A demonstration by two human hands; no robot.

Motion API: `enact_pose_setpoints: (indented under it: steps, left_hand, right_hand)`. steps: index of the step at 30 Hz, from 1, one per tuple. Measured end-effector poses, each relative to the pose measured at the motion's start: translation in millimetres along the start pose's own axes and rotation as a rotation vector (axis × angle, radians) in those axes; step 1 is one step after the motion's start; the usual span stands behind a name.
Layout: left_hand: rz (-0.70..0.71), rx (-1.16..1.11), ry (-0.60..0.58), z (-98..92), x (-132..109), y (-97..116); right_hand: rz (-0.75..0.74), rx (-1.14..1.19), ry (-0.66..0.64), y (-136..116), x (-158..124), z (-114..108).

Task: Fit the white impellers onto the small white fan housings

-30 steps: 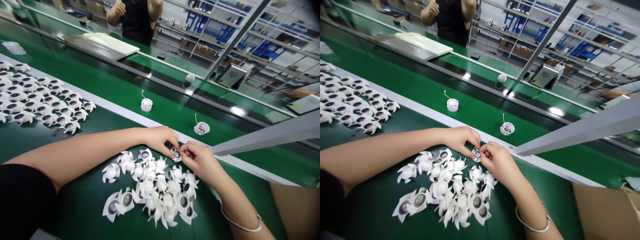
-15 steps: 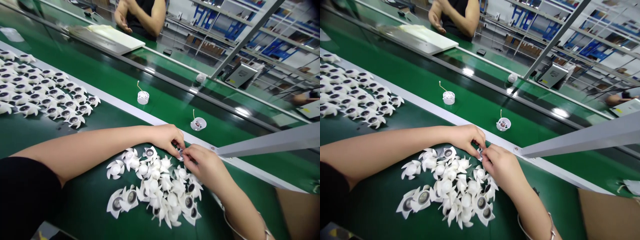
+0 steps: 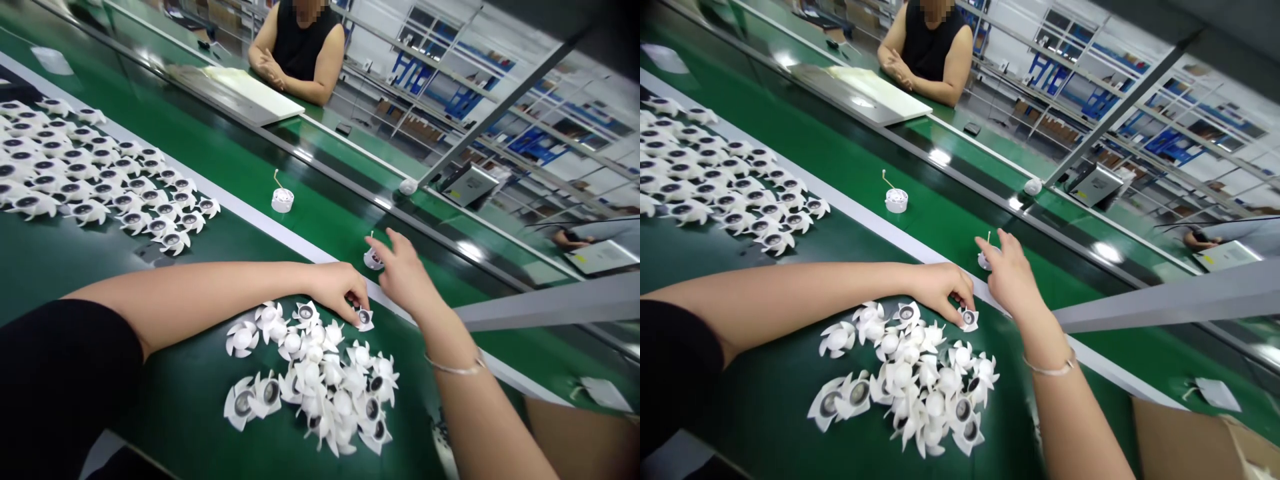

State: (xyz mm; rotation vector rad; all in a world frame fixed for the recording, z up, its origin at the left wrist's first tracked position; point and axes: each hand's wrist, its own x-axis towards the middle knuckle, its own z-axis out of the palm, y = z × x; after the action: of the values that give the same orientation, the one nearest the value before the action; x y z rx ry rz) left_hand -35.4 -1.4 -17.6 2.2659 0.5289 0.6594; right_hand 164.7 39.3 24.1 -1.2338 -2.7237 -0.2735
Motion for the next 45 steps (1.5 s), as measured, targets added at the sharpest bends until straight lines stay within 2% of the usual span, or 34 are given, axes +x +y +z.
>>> enact_pose_setpoints:
  steps: [2,4,6,8,9,11,13,15,18,22,29,35,39,41,43,45]
  left_hand:
    - [-0.021,0.02,0.029,0.6,-1,1]
    - [-0.035,0.035,0.046,1.3,-2,2]
    - [-0.045,0.033,0.048,1.7,-2,3]
    - [-0.082,0.007,0.047,1.4,-1,4]
    - [-0.118,-0.02,0.051,0.9,-1,4]
    - [-0.204,-0.097,0.074,-0.8,1,4]
    - [-0.293,-0.175,0.135,-3.0,3,3]
    - [-0.352,-0.235,0.2,-5.1,4,0]
    - [-0.332,-0.369,0.237,-6.7,5,-2]
    - [-0.328,-0.514,0.164,-5.7,8,-1]
    - [-0.508,-0.471,0.057,-15.1,16,8]
    - [-0.602,-0.397,0.06,-19.5,17,13]
    - [-0.613,-0.342,0.103,-12.9,16,13]
    - [-0.607,-0.302,0.126,-10.3,14,14]
    - [-0.597,-0.27,0.134,-13.0,9,17]
    - [-0.576,-0.248,0.063,-23.5,3,20]
  right_hand:
    - [-0.01,-0.014,-0.129,-1,16,6]
    - [0.023,-0.021,-0.161,-2,16,2]
    - [0.15,0.022,-0.03,-4,-2,-10]
    - [0.365,0.191,0.166,-7,-31,-24]
    - [0.465,0.318,0.225,-10,-46,-30]
    - [0.547,0.58,0.258,-18,-74,-35]
    - [0.489,0.814,0.244,-27,-92,-32]
    - [0.377,0.921,0.228,-35,-98,-24]
    - [0.213,0.777,0.191,-41,-96,-13]
    - [0.076,0.523,0.208,-42,-92,-8]
    - [0.156,0.375,0.278,-50,-92,-3]
    - [0.188,0.608,0.206,-43,-85,-2]
    - [0.281,0.505,0.251,-50,-86,1]
    - [0.283,0.536,0.254,-52,-86,1]
    - [0.244,0.658,0.185,-51,-87,-2]
    - [0.182,0.74,0.072,-46,-90,-8]
